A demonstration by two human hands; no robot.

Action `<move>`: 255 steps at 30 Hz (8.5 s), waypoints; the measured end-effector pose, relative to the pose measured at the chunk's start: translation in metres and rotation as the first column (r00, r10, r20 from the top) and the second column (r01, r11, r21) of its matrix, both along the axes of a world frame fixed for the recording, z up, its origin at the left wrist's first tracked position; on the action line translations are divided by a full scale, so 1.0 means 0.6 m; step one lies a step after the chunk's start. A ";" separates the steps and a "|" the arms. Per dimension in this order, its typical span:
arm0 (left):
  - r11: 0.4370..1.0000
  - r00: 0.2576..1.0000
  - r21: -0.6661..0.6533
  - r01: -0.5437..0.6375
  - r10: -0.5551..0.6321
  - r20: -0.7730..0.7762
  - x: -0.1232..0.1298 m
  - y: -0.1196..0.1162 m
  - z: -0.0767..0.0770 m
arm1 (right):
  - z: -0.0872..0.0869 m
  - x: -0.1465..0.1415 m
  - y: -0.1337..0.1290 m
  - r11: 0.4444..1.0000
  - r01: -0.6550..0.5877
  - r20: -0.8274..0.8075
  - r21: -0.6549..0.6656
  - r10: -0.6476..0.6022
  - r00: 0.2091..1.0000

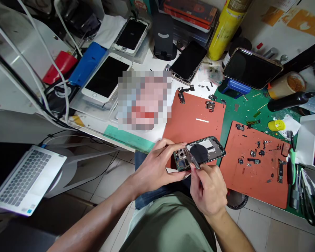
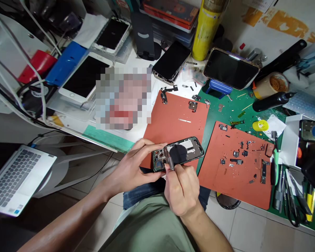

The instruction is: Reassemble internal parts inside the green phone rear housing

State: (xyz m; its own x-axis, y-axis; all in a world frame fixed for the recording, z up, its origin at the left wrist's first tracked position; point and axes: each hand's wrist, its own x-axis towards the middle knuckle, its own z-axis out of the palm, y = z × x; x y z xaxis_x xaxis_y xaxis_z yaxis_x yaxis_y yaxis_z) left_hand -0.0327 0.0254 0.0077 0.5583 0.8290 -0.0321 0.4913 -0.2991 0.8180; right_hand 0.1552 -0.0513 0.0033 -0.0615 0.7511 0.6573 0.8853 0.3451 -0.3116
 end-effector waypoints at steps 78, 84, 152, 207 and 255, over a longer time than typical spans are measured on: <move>0.999 0.996 0.032 0.042 -0.039 -0.077 -0.003 -0.001 0.007 | -0.014 -0.006 -0.028 0.996 0.083 -0.381 0.016 -0.071 0.922; 0.957 0.975 0.220 0.190 -0.157 -0.158 -0.001 0.001 0.007 | 0.005 0.005 -0.029 0.900 0.249 -0.819 -0.359 -0.431 0.378; 0.988 0.990 0.152 0.025 -0.004 -0.142 0.011 -0.009 0.017 | -0.048 -0.013 -0.012 0.973 0.225 -0.406 0.051 -0.185 0.895; 0.993 0.989 0.100 0.061 -0.047 -0.138 0.005 0.010 0.028 | -0.029 0.015 0.002 0.997 0.027 -0.135 0.069 -0.017 0.991; 0.994 0.989 0.098 0.038 -0.023 -0.147 0.007 0.010 0.029 | -0.027 0.000 0.000 0.993 0.111 -0.311 0.039 -0.093 0.946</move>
